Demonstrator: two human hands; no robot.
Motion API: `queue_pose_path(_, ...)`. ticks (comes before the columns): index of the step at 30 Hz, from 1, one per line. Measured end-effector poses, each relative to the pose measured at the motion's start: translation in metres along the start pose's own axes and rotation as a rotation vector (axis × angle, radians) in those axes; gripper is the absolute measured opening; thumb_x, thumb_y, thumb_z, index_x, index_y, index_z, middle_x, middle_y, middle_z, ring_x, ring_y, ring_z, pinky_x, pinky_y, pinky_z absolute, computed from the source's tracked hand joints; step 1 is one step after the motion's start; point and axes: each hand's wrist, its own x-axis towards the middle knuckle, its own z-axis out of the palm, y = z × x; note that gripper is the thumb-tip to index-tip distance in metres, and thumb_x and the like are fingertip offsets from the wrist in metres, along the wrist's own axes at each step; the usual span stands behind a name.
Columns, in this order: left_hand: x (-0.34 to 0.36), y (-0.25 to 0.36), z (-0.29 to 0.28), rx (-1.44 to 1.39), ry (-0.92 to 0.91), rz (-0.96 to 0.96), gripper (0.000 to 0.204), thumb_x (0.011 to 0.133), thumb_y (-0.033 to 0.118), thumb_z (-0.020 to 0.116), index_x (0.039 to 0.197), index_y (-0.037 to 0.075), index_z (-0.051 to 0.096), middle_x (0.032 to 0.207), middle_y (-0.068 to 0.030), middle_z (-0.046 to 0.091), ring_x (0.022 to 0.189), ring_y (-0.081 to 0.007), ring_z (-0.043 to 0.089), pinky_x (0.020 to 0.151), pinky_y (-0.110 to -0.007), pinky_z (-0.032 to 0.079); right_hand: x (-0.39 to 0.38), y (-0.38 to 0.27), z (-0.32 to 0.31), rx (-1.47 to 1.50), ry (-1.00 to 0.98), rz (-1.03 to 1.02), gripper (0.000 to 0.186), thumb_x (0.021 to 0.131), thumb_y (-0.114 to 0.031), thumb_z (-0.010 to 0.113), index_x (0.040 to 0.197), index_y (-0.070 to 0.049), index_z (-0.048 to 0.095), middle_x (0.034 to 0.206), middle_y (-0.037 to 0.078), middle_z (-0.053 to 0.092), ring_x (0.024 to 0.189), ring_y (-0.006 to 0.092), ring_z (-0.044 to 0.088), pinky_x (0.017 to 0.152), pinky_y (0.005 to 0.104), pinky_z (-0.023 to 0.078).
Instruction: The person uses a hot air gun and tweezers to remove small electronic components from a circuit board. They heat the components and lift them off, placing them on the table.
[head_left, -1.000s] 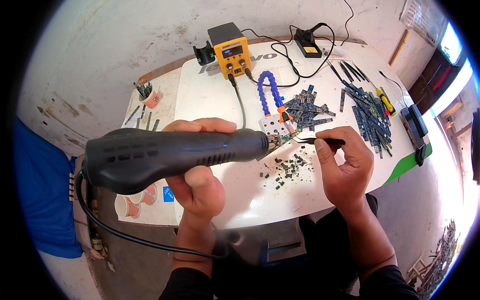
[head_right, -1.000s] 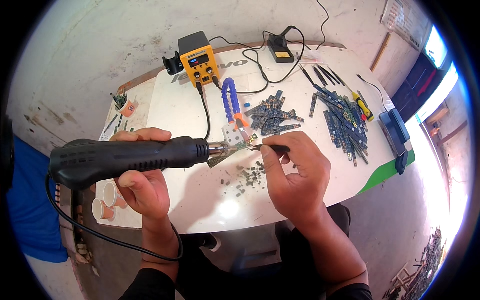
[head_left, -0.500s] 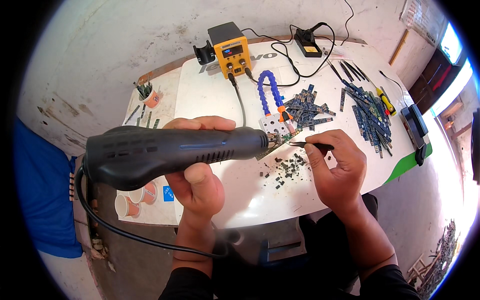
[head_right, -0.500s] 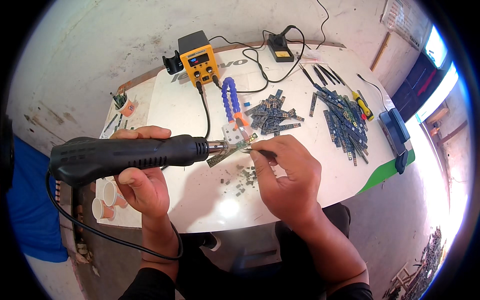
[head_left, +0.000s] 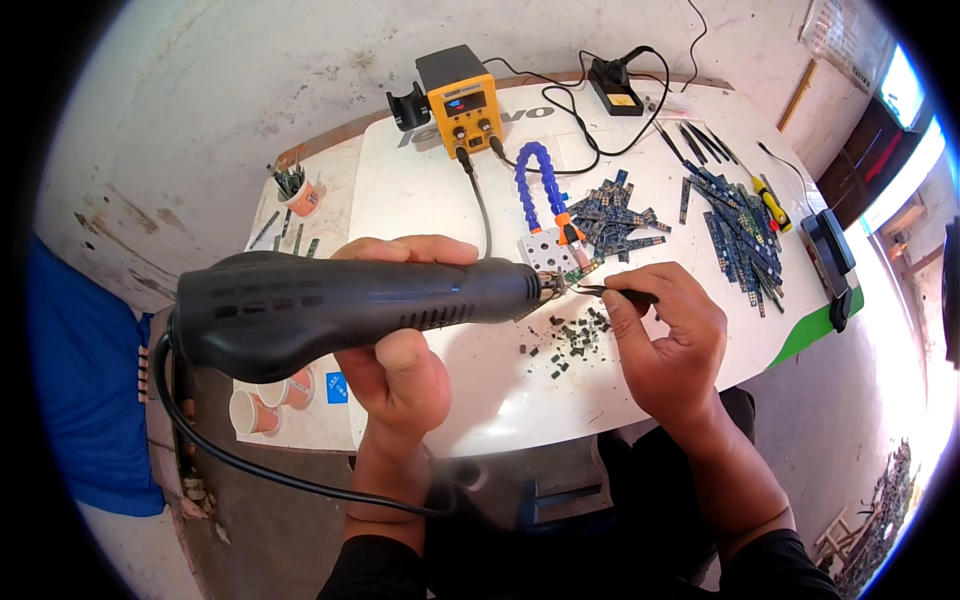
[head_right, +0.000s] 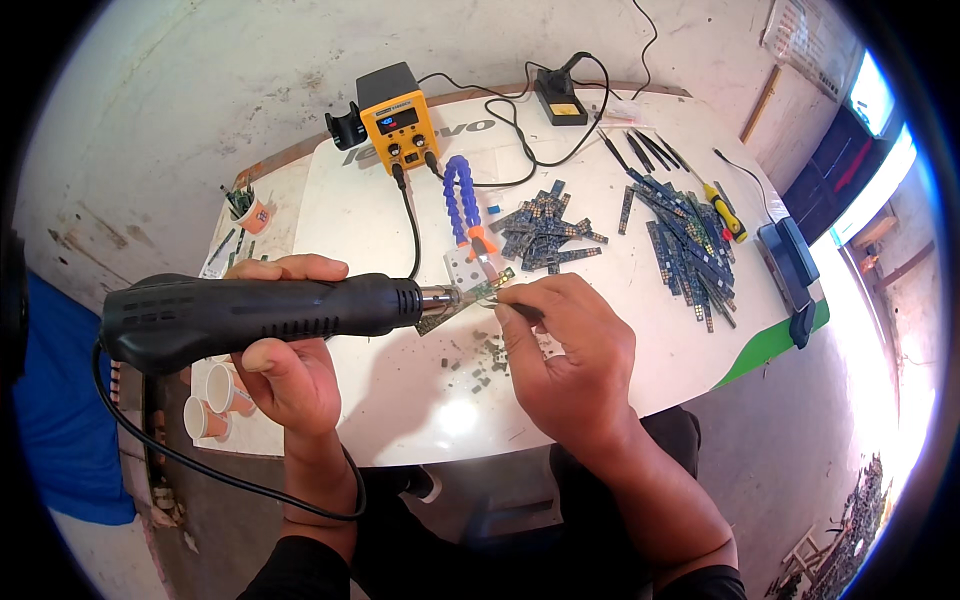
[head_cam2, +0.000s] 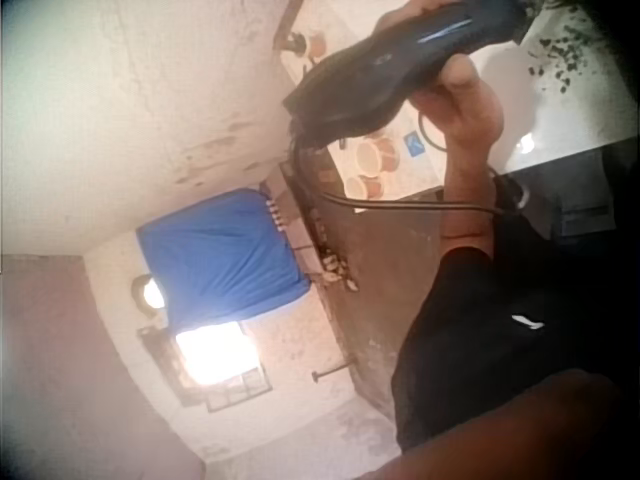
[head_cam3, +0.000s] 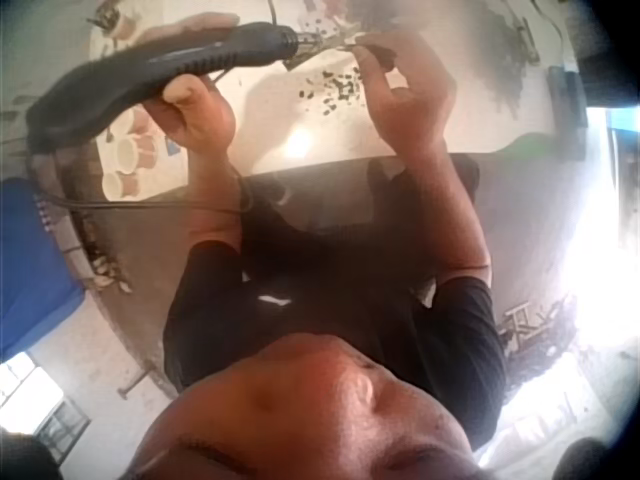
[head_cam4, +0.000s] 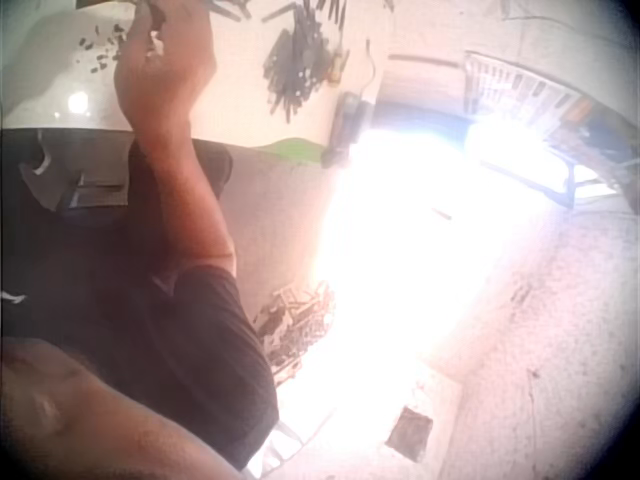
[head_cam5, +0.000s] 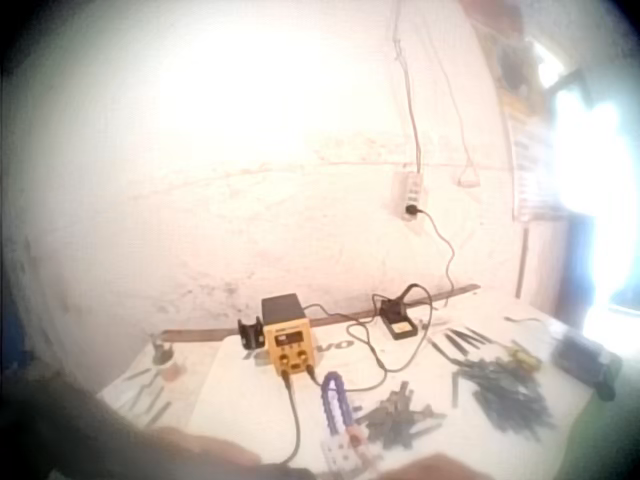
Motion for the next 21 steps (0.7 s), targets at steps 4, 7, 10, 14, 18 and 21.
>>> queue_pose_path(4,0.0,-0.0002,0.0009,0.018,0.022,0.013,0.067,0.098,0.058,0.057,0.125,-0.001,0.044,0.112,-0.0181,0.059,0.095,-0.0261,0.068,0.08,-0.036,0.056,0.0003,-0.0003,-0.0005,-0.002,-0.002,-0.006,0.014,0.081,0.008,0.072,0.094,0.002,0.073,0.088,0.014,0.07,0.075,0.0238,0.07,0.068,0.0305,0.058)
queue_pose_path(7,0.001,0.0007,-0.0002,0.031,0.025,0.024,0.066,0.098,0.058,0.057,0.126,-0.001,0.044,0.113,-0.0166,0.058,0.097,-0.0262,0.067,0.081,-0.036,0.056,0.0004,-0.0004,-0.0001,0.004,-0.003,-0.007,0.014,0.081,0.008,0.072,0.094,0.002,0.073,0.087,0.014,0.07,0.074,0.0236,0.07,0.068,0.0301,0.058)
queue_pose_path(10,0.0006,-0.0013,-0.0003,0.022,0.014,0.033,0.065,0.099,0.057,0.056,0.126,-0.001,0.044,0.112,-0.0169,0.058,0.098,-0.0262,0.067,0.082,-0.036,0.055,0.0,0.0004,0.0,0.003,-0.004,-0.004,0.014,0.081,0.008,0.072,0.094,0.002,0.073,0.087,0.014,0.069,0.074,0.0235,0.07,0.068,0.0299,0.058)
queue_pose_path(14,0.0011,-0.0009,-0.0013,0.011,0.001,0.033,0.064,0.1,0.056,0.056,0.126,-0.001,0.044,0.112,-0.0185,0.06,0.098,-0.0259,0.067,0.083,-0.035,0.055,0.0,-0.0002,-0.0003,0.005,-0.013,-0.005,0.014,0.082,0.008,0.072,0.094,0.003,0.073,0.087,0.014,0.069,0.074,0.0234,0.07,0.068,0.0301,0.058)
queue_pose_path(18,0.0008,-0.0009,-0.0017,0.011,0.0,0.027,0.064,0.1,0.056,0.056,0.127,-0.001,0.043,0.111,-0.0203,0.061,0.099,-0.0254,0.066,0.084,-0.035,0.055,-0.0001,-0.0005,0.0006,0.0,-0.004,-0.016,0.013,0.081,0.008,0.072,0.094,0.002,0.072,0.087,0.014,0.069,0.074,0.0239,0.07,0.067,0.0303,0.057)
queue_pose_path(21,0.0008,-0.0007,-0.0021,0.01,-0.004,0.02,0.064,0.1,0.056,0.056,0.127,0.0,0.043,0.11,-0.0212,0.063,0.099,-0.0248,0.066,0.085,-0.034,0.054,-0.0004,0.0002,0.0013,0.002,0.003,-0.025,0.014,0.08,0.008,0.072,0.093,0.002,0.072,0.086,0.014,0.069,0.073,0.0252,0.069,0.067,0.0309,0.056)
